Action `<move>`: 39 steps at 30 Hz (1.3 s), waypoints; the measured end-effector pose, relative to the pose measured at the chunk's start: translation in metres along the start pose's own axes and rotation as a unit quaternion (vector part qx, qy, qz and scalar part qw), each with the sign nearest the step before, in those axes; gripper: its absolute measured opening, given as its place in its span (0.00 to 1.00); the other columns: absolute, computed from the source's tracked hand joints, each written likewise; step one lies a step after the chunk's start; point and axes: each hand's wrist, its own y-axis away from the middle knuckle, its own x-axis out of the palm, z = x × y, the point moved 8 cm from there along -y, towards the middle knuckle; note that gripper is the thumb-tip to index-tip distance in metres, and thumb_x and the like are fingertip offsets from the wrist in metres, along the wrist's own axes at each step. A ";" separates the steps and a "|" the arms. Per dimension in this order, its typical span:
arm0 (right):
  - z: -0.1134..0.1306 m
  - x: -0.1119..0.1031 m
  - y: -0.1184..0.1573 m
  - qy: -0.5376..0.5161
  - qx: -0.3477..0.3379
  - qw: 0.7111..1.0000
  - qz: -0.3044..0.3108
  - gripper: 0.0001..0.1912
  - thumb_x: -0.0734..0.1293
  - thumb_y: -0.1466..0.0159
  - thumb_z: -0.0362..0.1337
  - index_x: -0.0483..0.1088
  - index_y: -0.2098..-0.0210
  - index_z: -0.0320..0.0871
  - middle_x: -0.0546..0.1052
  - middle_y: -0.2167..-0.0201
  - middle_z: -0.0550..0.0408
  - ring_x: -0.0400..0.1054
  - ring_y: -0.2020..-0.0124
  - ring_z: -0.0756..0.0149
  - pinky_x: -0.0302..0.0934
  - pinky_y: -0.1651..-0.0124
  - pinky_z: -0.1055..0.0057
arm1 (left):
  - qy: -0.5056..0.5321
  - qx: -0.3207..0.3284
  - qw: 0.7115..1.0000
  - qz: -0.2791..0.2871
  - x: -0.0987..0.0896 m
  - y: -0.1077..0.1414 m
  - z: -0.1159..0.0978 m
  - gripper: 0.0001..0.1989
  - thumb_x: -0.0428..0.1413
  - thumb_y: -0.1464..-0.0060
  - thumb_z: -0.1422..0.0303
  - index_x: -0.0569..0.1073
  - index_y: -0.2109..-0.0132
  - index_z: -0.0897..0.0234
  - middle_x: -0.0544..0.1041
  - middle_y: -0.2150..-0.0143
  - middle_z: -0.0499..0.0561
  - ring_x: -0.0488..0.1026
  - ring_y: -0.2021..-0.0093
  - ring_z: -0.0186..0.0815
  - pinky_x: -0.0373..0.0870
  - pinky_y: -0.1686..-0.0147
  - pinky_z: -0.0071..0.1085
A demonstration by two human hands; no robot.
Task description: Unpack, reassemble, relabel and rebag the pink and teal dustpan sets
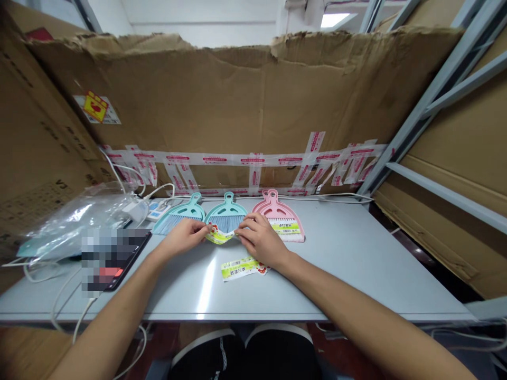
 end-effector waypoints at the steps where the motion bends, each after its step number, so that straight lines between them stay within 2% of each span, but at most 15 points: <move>1: 0.000 0.000 0.000 -0.003 -0.001 1.000 0.003 0.14 0.69 0.25 0.29 0.83 0.46 0.49 0.85 0.52 0.47 0.69 0.42 0.47 0.71 0.40 0.43 | 0.001 0.002 1.000 0.000 0.000 0.000 0.000 0.29 0.52 0.32 0.47 0.74 0.74 0.61 0.69 0.78 0.47 0.61 0.76 0.34 0.49 0.71 0.35; 11: -0.001 0.003 -0.001 -0.011 0.010 1.000 0.025 0.14 0.69 0.24 0.30 0.84 0.46 0.49 0.85 0.53 0.47 0.70 0.43 0.48 0.71 0.40 0.43 | 0.009 0.012 1.000 -0.011 -0.003 0.001 -0.004 0.28 0.51 0.32 0.48 0.72 0.74 0.61 0.68 0.78 0.47 0.61 0.75 0.34 0.50 0.72 0.35; 20: -0.005 0.004 -0.001 0.024 0.023 0.999 0.021 0.15 0.69 0.24 0.30 0.84 0.44 0.50 0.85 0.51 0.47 0.70 0.42 0.46 0.71 0.40 0.41 | -0.034 -0.004 0.999 -0.020 -0.006 0.001 -0.004 0.29 0.50 0.30 0.48 0.73 0.74 0.61 0.67 0.79 0.48 0.61 0.76 0.35 0.48 0.71 0.36; 27: -0.012 0.010 -0.001 0.081 0.026 0.995 0.043 0.14 0.71 0.25 0.30 0.83 0.45 0.48 0.85 0.47 0.47 0.67 0.36 0.42 0.67 0.37 0.39 | -0.095 0.008 0.994 -0.060 -0.012 0.001 -0.009 0.25 0.51 0.30 0.51 0.75 0.71 0.60 0.73 0.76 0.51 0.64 0.74 0.38 0.48 0.69 0.37; 32: -0.018 0.017 -0.007 0.117 0.052 0.989 0.068 0.12 0.71 0.25 0.30 0.84 0.46 0.46 0.85 0.47 0.46 0.65 0.35 0.38 0.65 0.36 0.35 | -0.114 0.015 0.990 -0.079 -0.013 -0.002 -0.009 0.19 0.54 0.30 0.54 0.81 0.63 0.60 0.83 0.65 0.55 0.73 0.67 0.42 0.53 0.67 0.36; 36: -0.016 0.017 -0.012 0.118 0.064 0.988 0.079 0.11 0.72 0.25 0.37 0.83 0.45 0.46 0.84 0.47 0.43 0.64 0.33 0.35 0.64 0.35 0.33 | -0.129 0.005 0.987 -0.094 -0.012 -0.006 -0.003 0.18 0.54 0.30 0.55 0.81 0.61 0.61 0.85 0.61 0.57 0.75 0.63 0.44 0.54 0.66 0.36; 39: -0.014 0.015 -0.014 0.119 0.070 0.987 0.080 0.16 0.75 0.26 0.44 0.83 0.43 0.45 0.83 0.44 0.42 0.63 0.32 0.33 0.62 0.33 0.31 | -0.132 -0.004 0.987 -0.097 -0.010 -0.009 0.000 0.17 0.55 0.31 0.56 0.81 0.61 0.61 0.85 0.61 0.57 0.76 0.62 0.45 0.55 0.66 0.36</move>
